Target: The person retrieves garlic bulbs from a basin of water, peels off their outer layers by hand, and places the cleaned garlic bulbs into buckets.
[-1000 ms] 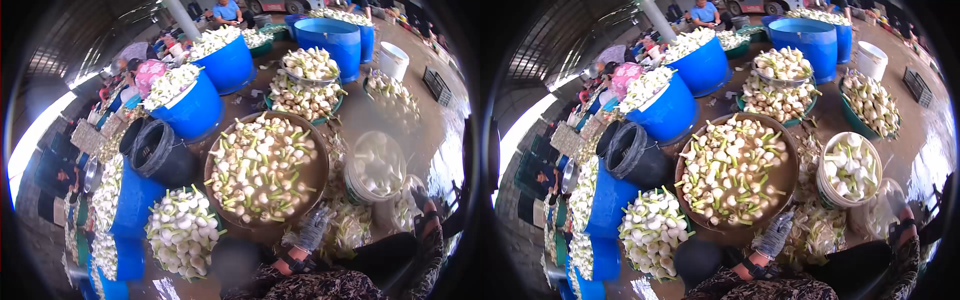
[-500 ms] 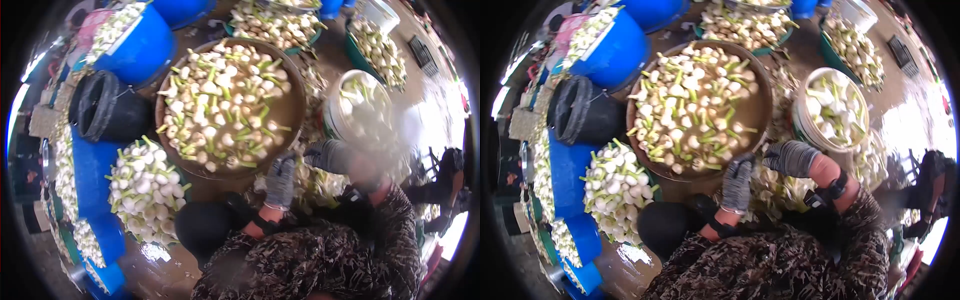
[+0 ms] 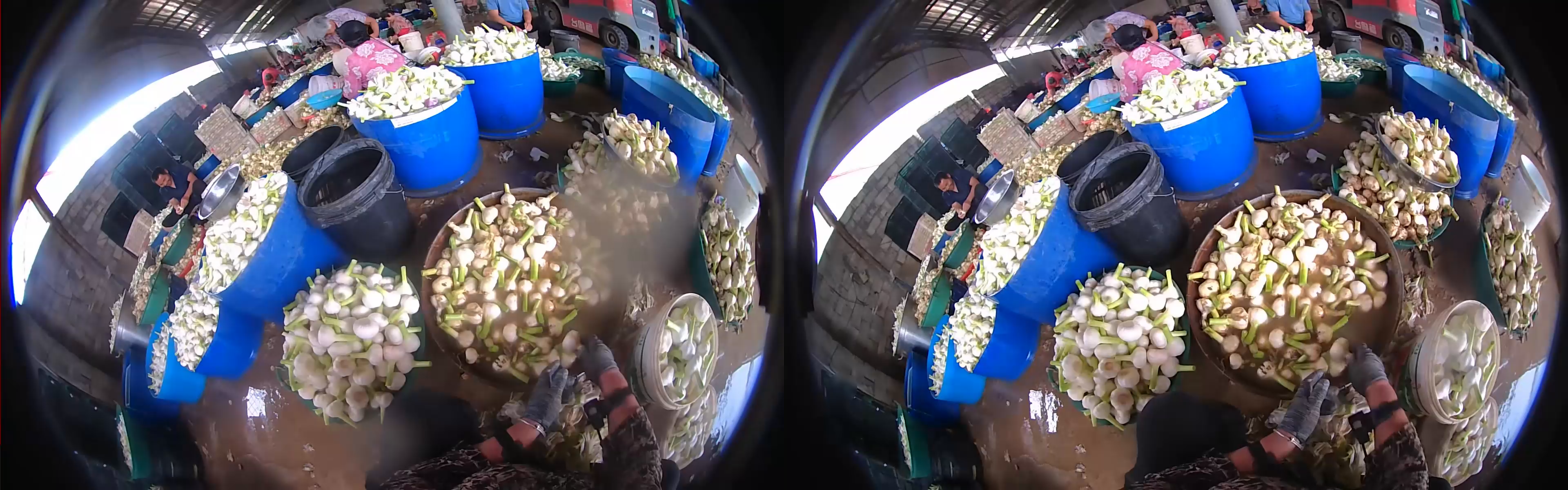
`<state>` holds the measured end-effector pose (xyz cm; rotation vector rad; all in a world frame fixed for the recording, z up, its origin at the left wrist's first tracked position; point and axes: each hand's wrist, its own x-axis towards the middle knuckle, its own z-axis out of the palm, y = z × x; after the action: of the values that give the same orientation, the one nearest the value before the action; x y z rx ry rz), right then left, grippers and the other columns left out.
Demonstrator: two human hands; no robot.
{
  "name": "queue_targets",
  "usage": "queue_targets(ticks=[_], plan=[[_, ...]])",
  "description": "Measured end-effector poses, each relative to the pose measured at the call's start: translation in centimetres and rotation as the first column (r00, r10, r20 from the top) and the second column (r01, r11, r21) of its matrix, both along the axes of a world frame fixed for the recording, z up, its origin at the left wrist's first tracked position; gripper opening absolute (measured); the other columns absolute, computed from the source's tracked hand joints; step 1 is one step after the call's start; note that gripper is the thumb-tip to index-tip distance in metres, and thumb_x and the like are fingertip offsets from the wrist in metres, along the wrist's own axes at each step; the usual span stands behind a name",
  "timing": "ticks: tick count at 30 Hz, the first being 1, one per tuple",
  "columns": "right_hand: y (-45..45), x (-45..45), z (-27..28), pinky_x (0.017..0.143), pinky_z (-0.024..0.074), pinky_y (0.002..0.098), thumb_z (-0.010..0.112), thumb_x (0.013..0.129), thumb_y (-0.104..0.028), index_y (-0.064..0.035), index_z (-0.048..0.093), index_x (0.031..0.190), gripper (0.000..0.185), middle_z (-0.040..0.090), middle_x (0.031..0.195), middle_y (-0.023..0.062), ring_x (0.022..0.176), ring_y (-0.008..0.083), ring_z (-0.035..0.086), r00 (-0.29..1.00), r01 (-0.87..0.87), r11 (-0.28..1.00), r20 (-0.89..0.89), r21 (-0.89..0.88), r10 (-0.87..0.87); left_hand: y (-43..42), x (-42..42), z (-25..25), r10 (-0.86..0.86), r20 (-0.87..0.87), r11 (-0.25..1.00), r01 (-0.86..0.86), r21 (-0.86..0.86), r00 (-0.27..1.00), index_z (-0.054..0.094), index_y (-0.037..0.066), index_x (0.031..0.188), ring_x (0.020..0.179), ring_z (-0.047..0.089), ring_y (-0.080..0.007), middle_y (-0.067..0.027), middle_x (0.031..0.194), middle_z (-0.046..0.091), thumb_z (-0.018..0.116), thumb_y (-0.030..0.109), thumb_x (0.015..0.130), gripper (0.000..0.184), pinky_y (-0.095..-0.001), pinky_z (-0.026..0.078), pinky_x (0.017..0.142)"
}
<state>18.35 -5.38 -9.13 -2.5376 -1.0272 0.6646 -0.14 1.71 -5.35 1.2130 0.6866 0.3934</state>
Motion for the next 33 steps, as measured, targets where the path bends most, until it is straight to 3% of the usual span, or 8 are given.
queue_targets(ticks=[3,4,5,10,22,28,29,33], plan=[[-3.8,-4.4,8.9,0.085,0.0489,0.0369,0.063,0.089,-0.009,-0.0014,0.056,0.114,0.028,0.064,0.104,0.0176,0.095,0.0300,0.063,0.957,0.120,0.865,-0.289,0.488,0.030,-0.1,0.0,-1.6,0.075,-0.009,0.995,-0.074,0.068,0.997,0.054,0.004,0.126,0.096,0.064,-0.0148,-0.0089,0.115,0.063,0.042,0.036,0.103,0.041,-0.0284,0.053,0.084],[-5.1,-5.7,10.7,0.085,0.0490,0.0377,0.063,0.089,-0.009,-0.0018,0.058,0.113,0.025,0.064,0.103,0.0175,0.095,0.0302,0.063,0.951,0.137,0.868,-0.309,0.477,0.019,0.5,-0.1,-1.2,-0.115,0.251,0.828,0.232,-0.511,0.961,0.055,0.007,0.125,0.089,0.065,-0.0163,-0.0077,0.110,0.065,0.045,0.037,0.102,0.040,-0.0309,0.055,0.079],[-6.1,-7.1,11.5,0.085,0.0491,0.0385,0.063,0.090,-0.009,-0.0022,0.060,0.111,0.023,0.065,0.103,0.0174,0.094,0.0304,0.063,0.943,0.166,0.871,-0.334,0.463,-0.002,1.0,-0.3,-0.8,-0.103,0.534,0.286,0.539,-0.792,0.839,0.055,0.009,0.125,0.083,0.067,-0.0178,-0.0064,0.106,0.067,0.047,0.038,0.100,0.040,-0.0333,0.058,0.073],[-8.3,-10.1,13.1,0.087,0.0479,0.0420,0.066,0.079,-0.007,-0.0033,0.062,0.105,0.027,0.062,0.108,0.0170,0.101,0.0388,0.058,0.963,0.187,0.877,0.093,0.443,-0.253,-1.3,-0.6,5.7,-0.172,0.280,0.590,0.327,-0.738,0.944,0.056,0.005,0.120,0.098,0.062,-0.0204,-0.0092,0.111,0.061,0.060,0.023,0.095,0.031,-0.0354,0.057,0.085],[-11.1,-12.8,15.3,0.066,0.0506,0.0424,0.069,0.082,-0.017,-0.0054,0.064,0.085,0.012,0.063,0.080,0.0156,0.073,0.0358,0.062,0.884,0.282,0.709,0.112,0.647,-0.454,-2.7,-0.5,6.5,-0.289,0.269,0.864,0.371,-0.341,0.919,0.048,0.008,0.129,0.107,0.058,-0.0218,-0.0089,0.121,0.054,0.063,0.010,0.092,0.039,-0.0406,0.056,0.090],[-9.2,-13.9,14.9,0.064,0.0490,0.0458,0.071,0.077,-0.020,-0.0088,0.060,0.080,0.016,0.060,0.078,0.0128,0.073,0.0354,0.060,0.849,0.292,0.826,0.268,0.481,-0.456,-1.9,-0.2,6.7,-0.409,-0.268,0.614,0.480,0.626,0.872,0.059,0.003,0.099,0.085,0.059,-0.0159,-0.0092,0.094,0.062,0.069,0.022,0.088,0.024,-0.0337,0.050,0.076],[-8.8,-14.0,14.8,0.062,0.0482,0.0464,0.072,0.074,-0.018,-0.0098,0.059,0.079,0.016,0.060,0.078,0.0126,0.072,0.0350,0.060,0.817,0.245,0.839,0.362,0.485,-0.448,-2.1,-1.0,8.3,-0.414,-0.057,0.859,0.410,0.308,0.909,0.060,0.003,0.100,0.086,0.058,-0.0152,-0.0093,0.094,0.063,0.071,0.024,0.086,0.027,-0.0323,0.049,0.078],[-8.9,-13.2,12.9,0.060,0.0471,0.0446,0.065,0.071,-0.006,-0.0088,0.056,0.074,0.010,0.058,0.073,0.0137,0.067,0.0363,0.058,0.819,0.186,0.819,0.375,0.543,-0.435,-2.9,-0.6,3.6,-0.363,0.014,0.909,0.351,0.224,0.932,0.053,0.006,0.122,0.100,0.056,-0.0122,-0.0034,0.109,0.059,0.074,0.014,0.085,0.043,-0.0280,0.048,0.091]])
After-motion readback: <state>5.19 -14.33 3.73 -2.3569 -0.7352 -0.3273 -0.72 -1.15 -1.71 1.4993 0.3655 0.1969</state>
